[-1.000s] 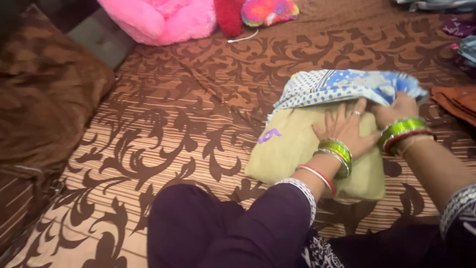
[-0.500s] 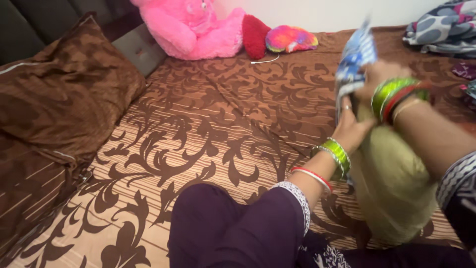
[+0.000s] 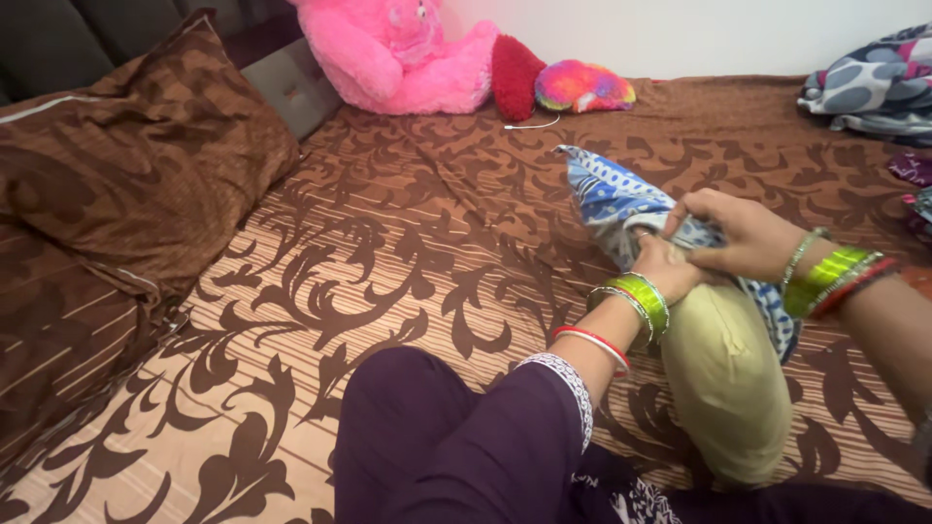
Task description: The person sits on a bed and removes a blue patterned pillowcase from a pillow. They pull the case off, smooth the pillow, and place the removed case aside.
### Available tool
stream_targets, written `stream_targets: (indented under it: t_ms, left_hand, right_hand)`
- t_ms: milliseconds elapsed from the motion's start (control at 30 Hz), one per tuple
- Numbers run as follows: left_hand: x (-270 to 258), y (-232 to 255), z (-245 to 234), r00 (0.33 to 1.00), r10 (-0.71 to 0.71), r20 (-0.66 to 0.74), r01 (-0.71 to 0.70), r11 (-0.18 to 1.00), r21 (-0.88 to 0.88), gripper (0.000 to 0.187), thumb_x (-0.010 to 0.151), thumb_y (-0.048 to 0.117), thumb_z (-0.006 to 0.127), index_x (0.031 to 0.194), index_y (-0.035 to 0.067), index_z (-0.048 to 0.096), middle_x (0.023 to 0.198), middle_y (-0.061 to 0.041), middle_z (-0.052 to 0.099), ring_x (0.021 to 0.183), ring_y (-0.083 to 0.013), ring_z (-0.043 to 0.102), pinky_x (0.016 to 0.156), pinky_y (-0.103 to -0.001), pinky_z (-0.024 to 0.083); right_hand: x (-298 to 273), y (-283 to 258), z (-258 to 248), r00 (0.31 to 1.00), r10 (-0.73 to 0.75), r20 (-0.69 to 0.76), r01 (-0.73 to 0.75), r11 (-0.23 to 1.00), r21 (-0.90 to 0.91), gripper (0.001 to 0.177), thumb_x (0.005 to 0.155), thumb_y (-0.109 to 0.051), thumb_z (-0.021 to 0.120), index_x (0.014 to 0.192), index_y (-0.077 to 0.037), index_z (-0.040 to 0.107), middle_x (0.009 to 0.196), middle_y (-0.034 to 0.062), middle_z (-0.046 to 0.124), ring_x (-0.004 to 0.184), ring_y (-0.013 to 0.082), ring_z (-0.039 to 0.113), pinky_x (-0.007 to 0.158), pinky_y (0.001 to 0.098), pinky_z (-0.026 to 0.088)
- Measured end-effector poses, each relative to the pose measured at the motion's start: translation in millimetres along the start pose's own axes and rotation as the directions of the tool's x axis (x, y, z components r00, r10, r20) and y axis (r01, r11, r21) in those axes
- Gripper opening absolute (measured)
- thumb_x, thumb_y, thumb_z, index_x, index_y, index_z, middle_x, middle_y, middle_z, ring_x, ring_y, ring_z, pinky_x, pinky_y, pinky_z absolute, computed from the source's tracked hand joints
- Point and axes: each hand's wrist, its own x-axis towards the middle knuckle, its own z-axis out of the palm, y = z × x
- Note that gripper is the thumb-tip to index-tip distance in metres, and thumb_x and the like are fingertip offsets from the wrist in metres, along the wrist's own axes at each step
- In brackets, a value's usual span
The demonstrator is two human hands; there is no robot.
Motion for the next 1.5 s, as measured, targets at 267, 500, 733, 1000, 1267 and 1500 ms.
stream_targets:
  t_ms: [267,500,733,1000,1267,1500]
  left_hand:
    - [36.7,-19.9,36.7,0.997,0.067,0.036,-0.073,0.976,0.203,0.133,0.066,0.017,0.07,0.156,-0.012,-0.023,0.14,-0.049,0.039,0.133,-0.0512,0.048,0.111,-0.043,0.04]
    - [10.9,3.8,44.9,1.0,-0.008,0.025,0.001,0.965,0.263,0.136,0.066,0.02,0.074,0.162,-0.003,-0.019,0.153,-0.051,0.019,0.145,-0.0571,0.028,0.121,-0.045,0.026]
    - [-29.3,33.4,4.0,0.861,-0.228,-0.455,0.299,0.95,0.089,0.122,0.067,0.031,0.076,0.16,-0.005,0.007,0.147,-0.038,0.045,0.133,-0.0496,0.053,0.112,-0.048,0.042]
    - [-58.7,25.2,-55.3,0.654,-0.589,-0.474,0.603,0.785,-0.144,0.129,0.072,0.029,0.082,0.163,0.012,-0.007,0.156,-0.03,0.033,0.138,-0.0412,0.048,0.112,-0.045,0.043]
    - [-26.4,-25.9,-62.8,0.86,-0.229,-0.455,0.192,0.973,-0.127,0.092,0.068,0.01,0.081,0.154,0.02,0.048,0.136,-0.016,0.065,0.123,-0.0317,0.062,0.105,-0.04,0.047]
    - [4.9,-14.7,-43.2,0.911,0.114,-0.396,-0.311,0.819,-0.481,0.081,0.071,0.0,0.081,0.148,0.005,0.056,0.124,-0.008,0.069,0.108,-0.017,0.066,0.095,-0.03,0.051]
  right_hand:
    - [-14.3,21.3,-7.1,0.96,0.164,-0.227,-0.253,0.857,-0.449,0.031,0.083,0.0,0.062,0.104,-0.02,0.07,0.112,0.0051,0.071,0.105,0.0311,0.069,0.086,0.0437,0.057]
    - [0.9,34.3,5.9,0.914,0.215,-0.345,-0.364,0.811,-0.458,0.016,0.089,-0.006,0.064,0.099,-0.017,0.07,0.121,0.0029,0.071,0.109,0.0321,0.069,0.084,0.0468,0.057]
    - [21.2,59.3,51.6,0.975,0.076,-0.209,-0.114,0.977,-0.178,0.038,0.087,-0.006,0.06,0.122,-0.016,0.069,0.134,0.0144,0.066,0.124,0.0352,0.064,0.107,0.0441,0.051]
    - [-16.6,11.1,109.7,0.988,0.119,-0.094,-0.117,0.993,0.021,0.056,0.092,-0.017,0.063,0.148,-0.023,0.057,0.137,0.0209,0.057,0.119,0.0416,0.059,0.1,0.047,0.047]
    - [-10.4,11.6,103.2,0.893,0.136,-0.429,-0.227,0.959,-0.169,0.039,0.092,-0.006,0.062,0.126,-0.019,0.076,0.106,0.0151,0.068,0.097,0.0325,0.067,0.094,0.044,0.055]
    - [-1.5,-5.9,40.5,0.823,0.033,-0.567,-0.248,0.919,-0.306,0.027,0.101,-0.006,0.064,0.119,-0.019,0.078,0.112,0.0142,0.07,0.095,0.0317,0.068,0.087,0.0416,0.056]
